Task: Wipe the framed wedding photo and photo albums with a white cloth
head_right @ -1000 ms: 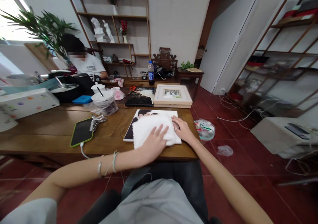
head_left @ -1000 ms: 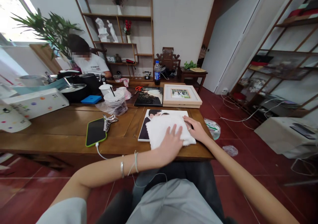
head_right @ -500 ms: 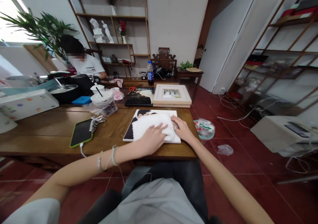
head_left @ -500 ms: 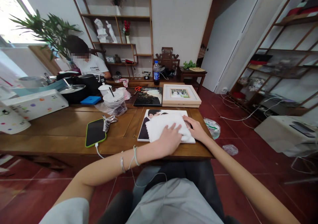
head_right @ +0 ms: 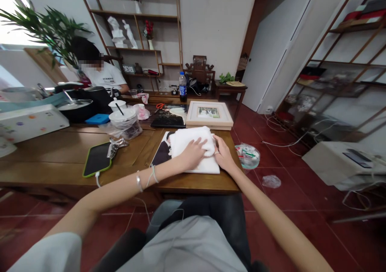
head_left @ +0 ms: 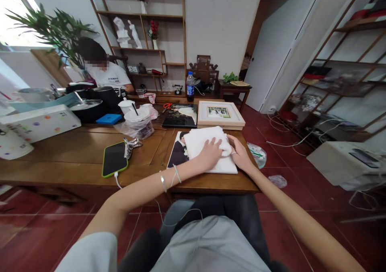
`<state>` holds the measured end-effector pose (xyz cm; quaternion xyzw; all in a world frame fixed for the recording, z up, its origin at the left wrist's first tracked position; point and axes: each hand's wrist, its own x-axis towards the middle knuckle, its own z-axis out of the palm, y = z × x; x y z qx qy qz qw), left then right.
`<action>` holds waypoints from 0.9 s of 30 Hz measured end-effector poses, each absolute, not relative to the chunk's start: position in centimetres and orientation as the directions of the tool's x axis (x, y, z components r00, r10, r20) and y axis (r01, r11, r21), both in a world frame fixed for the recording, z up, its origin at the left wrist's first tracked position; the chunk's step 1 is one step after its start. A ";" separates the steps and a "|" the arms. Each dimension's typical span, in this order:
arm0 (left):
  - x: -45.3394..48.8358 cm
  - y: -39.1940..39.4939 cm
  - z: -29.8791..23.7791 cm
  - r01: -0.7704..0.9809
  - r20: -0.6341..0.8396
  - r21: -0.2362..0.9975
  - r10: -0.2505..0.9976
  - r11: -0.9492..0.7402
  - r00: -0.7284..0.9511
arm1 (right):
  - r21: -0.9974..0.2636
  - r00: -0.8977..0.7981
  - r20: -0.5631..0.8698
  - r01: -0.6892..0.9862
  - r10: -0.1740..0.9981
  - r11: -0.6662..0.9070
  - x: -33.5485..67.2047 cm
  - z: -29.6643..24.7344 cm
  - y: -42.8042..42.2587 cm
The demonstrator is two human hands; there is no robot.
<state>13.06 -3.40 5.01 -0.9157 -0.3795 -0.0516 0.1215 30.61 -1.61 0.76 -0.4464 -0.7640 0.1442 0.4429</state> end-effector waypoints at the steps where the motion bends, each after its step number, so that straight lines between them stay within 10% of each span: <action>1: 13.2 -4.9 5.0 0.722 0.178 -0.200 0.701 -0.662 0.691 | -0.610 -0.217 0.550 0.556 0.807 0.565 30.6 0.8 -1.6; 11: 11.2 -13.7 4.7 0.535 0.148 -0.174 0.515 -0.827 0.844 | -0.588 -0.285 0.495 0.585 0.821 0.558 30.2 0.9 -1.8; 27: 9.4 0.7 5.3 0.656 0.183 -0.120 0.633 -0.745 0.752 | -0.465 -0.359 0.530 0.635 0.769 0.617 30.5 0.2 -1.3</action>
